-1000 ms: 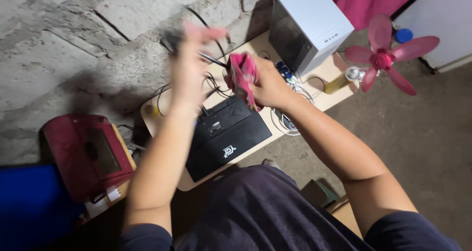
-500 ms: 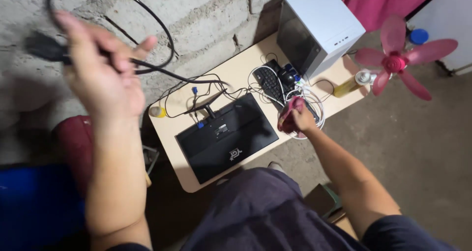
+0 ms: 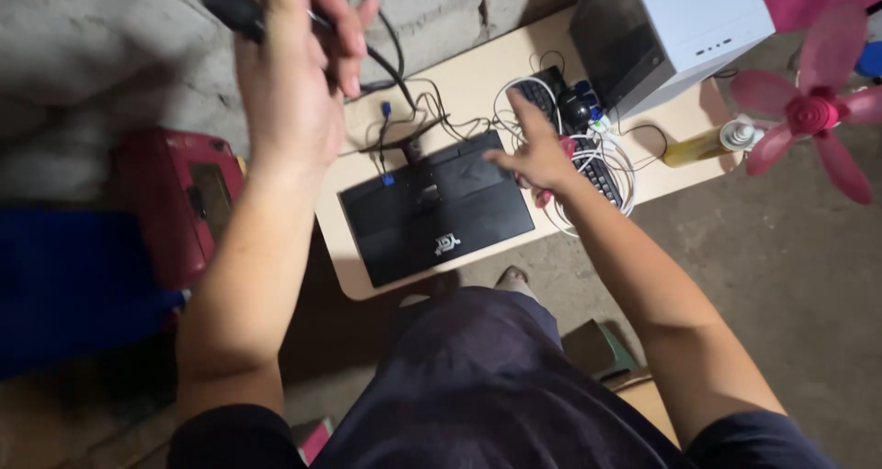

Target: Connecting cables to a computer monitor and PC tower.

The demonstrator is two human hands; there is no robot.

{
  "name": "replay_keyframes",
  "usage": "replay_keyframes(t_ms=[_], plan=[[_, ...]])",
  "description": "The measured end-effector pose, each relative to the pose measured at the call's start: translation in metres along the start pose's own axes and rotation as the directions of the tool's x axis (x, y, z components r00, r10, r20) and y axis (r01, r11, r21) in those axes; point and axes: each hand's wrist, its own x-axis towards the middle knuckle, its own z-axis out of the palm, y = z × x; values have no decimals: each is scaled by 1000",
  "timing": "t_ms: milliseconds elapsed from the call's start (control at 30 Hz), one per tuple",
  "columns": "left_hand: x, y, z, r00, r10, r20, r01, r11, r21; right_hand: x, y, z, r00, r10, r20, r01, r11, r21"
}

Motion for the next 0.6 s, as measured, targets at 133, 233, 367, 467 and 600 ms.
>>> replay_keyframes(t_ms=[133,233,367,467,600], plan=[[-7,24,6,976,194,99,-204,973,111,3,-12,30,984,-77,164,94,990,-102],[-7,45,11,961,262,90,-277,919,281,-6,-2,40,979,59,195,-4,963,-271],[-11,25,-8,996,53,-66,-48,996,69,-25,12,31,951,243,190,-85,798,-597],[-6,-33,-33,984,162,76,-173,971,165,-25,54,28,887,382,261,-57,649,-759],[-14,-66,-47,987,114,109,-143,942,304,-35,92,32,738,621,266,-311,662,-682]])
